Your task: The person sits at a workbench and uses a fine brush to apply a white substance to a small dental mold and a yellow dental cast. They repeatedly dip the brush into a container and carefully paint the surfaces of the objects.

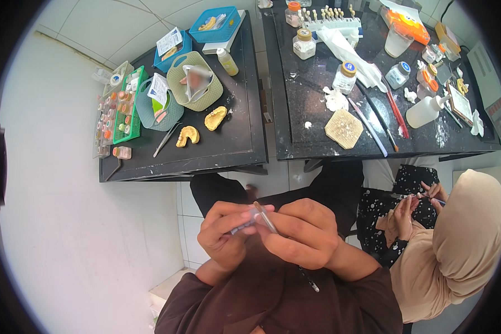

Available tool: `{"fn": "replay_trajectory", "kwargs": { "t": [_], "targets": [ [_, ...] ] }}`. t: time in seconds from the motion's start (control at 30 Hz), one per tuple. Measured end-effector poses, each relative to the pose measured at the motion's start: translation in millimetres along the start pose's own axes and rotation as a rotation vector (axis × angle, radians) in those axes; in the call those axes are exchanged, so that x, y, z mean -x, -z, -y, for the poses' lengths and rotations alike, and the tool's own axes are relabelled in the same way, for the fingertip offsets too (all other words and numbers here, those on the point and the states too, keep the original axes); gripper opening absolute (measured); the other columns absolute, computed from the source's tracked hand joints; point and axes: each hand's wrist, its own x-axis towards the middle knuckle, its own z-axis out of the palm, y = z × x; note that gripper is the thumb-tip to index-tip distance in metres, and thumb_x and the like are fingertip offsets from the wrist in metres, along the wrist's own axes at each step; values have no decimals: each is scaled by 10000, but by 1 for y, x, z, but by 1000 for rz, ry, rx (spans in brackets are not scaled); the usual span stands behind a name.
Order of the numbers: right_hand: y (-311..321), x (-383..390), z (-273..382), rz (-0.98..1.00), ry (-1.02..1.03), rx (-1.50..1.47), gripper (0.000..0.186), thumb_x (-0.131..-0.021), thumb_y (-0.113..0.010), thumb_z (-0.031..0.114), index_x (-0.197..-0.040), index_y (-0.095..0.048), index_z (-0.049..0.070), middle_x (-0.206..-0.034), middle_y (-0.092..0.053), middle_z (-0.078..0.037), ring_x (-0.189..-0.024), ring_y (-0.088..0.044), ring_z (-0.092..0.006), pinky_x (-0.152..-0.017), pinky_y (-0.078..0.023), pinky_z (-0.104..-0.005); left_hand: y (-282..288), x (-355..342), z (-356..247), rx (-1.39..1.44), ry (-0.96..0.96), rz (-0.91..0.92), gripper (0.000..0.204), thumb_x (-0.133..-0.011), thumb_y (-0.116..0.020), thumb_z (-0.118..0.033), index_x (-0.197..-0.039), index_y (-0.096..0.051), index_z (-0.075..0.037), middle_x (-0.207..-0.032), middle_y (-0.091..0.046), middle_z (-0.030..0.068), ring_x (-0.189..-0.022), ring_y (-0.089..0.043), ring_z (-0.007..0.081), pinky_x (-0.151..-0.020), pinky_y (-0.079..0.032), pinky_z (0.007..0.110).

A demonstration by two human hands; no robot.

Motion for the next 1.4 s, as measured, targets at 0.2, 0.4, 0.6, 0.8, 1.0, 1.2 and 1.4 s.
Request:
{"fn": "replay_trajectory", "kwargs": {
  "t": [0.2,0.4,0.6,0.8,1.0,1.2,1.4],
  "targets": [
    [-2,-2,0,-52,-166,-191,343,-629,-840,-67,-795,-581,86,-913,-725,-100,-688,-663,-216,-574,-546,-290,-2,-4,-7,-6,-30,-29,276,-811,-767,0,-1083,-728,-25,-1025,-683,159,-904,-708,231,-748,-593,296],
    [0,-1,-3,-56,-282,-355,380,-648,-859,-49,-843,-571,104,-875,-721,-112,-696,-689,-217,-585,-550,-290,-3,-3,-3,48,25,-85,259,-822,-769,-22,-1075,-714,-2,-982,-684,168,-883,-711,251,-752,-595,319],
    [-1,11,-8,-165,-427,-600,395,-694,-838,-72,-889,-537,93,-857,-711,-163,-728,-703,-210,-602,-558,-287,3,-22,48,-176,171,-221,181,-874,-737,-77,-1035,-700,-4,-1000,-686,144,-916,-683,229,-805,-541,335],
    [-2,11,-6,-208,-442,-692,398,-700,-827,-88,-892,-529,92,-843,-704,-180,-743,-708,-224,-601,-562,-290,21,-48,127,-685,129,-275,197,-803,-784,-110,-984,-731,-54,-1012,-688,125,-1003,-635,254,-904,-465,385],
    [1,14,-9,-211,-403,-622,410,-698,-830,-84,-902,-527,103,-847,-707,-172,-736,-707,-219,-591,-548,-284,27,-55,147,-784,142,-249,213,-794,-792,-148,-981,-721,-77,-1095,-672,121,-1091,-561,273,-946,-394,395],
    [8,12,-13,-126,-297,-407,430,-697,-814,-96,-891,-497,120,-898,-670,-156,-756,-664,-205,-612,-538,-278,19,-58,109,-566,66,-337,182,-817,-763,-117,-963,-704,-25,-1036,-684,113,-1006,-594,226,-873,-450,342],
    [5,-9,-11,-85,-140,-169,408,-652,-826,-95,-894,-556,92,-879,-704,-117,-703,-689,-212,-577,-543,-281,8,-28,18,298,272,35,172,-842,-732,-53,-987,-705,33,-1002,-686,129,-928,-638,195,-855,-489,316]
  ]
}}
